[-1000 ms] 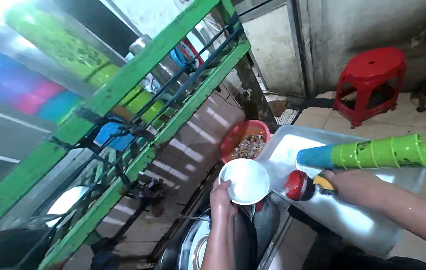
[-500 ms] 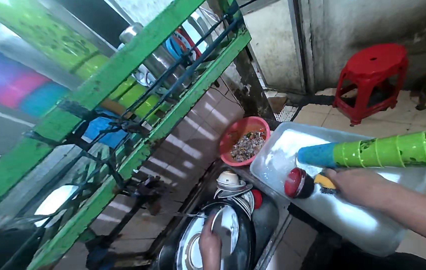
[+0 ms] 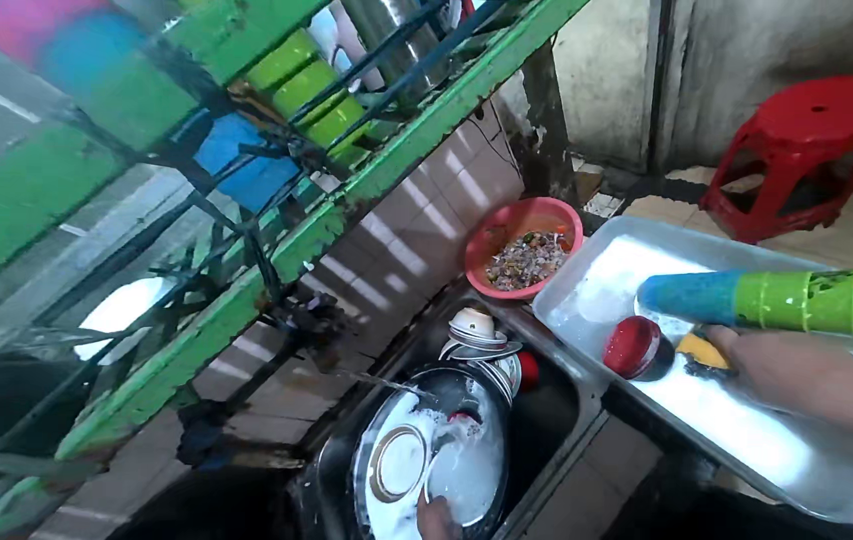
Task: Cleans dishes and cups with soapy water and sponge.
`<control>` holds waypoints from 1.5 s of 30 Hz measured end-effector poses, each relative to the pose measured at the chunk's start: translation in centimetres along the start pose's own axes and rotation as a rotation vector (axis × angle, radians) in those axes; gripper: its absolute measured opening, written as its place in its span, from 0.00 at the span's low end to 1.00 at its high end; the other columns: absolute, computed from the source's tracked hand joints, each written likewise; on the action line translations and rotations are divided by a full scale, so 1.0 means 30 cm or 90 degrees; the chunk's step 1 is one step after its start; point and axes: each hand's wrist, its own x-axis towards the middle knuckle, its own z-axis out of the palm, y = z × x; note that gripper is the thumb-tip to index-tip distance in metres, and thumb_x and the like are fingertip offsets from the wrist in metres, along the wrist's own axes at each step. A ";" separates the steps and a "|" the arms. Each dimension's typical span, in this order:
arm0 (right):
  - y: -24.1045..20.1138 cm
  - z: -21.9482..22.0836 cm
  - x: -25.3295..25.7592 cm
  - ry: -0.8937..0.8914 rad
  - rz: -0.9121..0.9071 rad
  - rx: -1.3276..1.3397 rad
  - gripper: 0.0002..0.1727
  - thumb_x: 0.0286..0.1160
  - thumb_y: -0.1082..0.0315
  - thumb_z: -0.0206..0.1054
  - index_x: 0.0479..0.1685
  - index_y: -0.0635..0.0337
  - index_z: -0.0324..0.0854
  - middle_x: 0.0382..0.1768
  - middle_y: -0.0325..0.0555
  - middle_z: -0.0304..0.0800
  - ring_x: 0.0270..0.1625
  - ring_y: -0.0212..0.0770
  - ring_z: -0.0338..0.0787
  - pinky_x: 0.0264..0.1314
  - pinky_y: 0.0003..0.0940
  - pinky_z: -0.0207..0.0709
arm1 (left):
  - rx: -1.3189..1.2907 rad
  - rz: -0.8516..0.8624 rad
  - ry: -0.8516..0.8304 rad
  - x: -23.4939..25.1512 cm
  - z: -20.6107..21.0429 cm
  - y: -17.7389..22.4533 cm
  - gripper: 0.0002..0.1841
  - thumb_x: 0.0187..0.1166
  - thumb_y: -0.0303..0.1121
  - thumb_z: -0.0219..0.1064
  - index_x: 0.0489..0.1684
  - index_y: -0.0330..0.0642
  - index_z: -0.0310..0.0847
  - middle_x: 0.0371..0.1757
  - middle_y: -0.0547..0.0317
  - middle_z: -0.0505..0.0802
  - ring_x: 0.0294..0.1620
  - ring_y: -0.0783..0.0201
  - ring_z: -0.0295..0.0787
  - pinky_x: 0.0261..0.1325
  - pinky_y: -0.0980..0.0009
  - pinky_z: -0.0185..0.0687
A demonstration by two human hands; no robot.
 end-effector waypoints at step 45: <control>0.005 -0.021 -0.008 -0.019 -0.042 0.071 0.29 0.75 0.62 0.71 0.76 0.56 0.72 0.58 0.59 0.88 0.59 0.63 0.89 0.60 0.61 0.82 | 0.176 0.794 -0.019 -0.357 0.162 0.794 0.22 0.80 0.19 0.52 0.72 0.29 0.80 0.80 0.31 0.78 0.83 0.35 0.70 0.85 0.43 0.61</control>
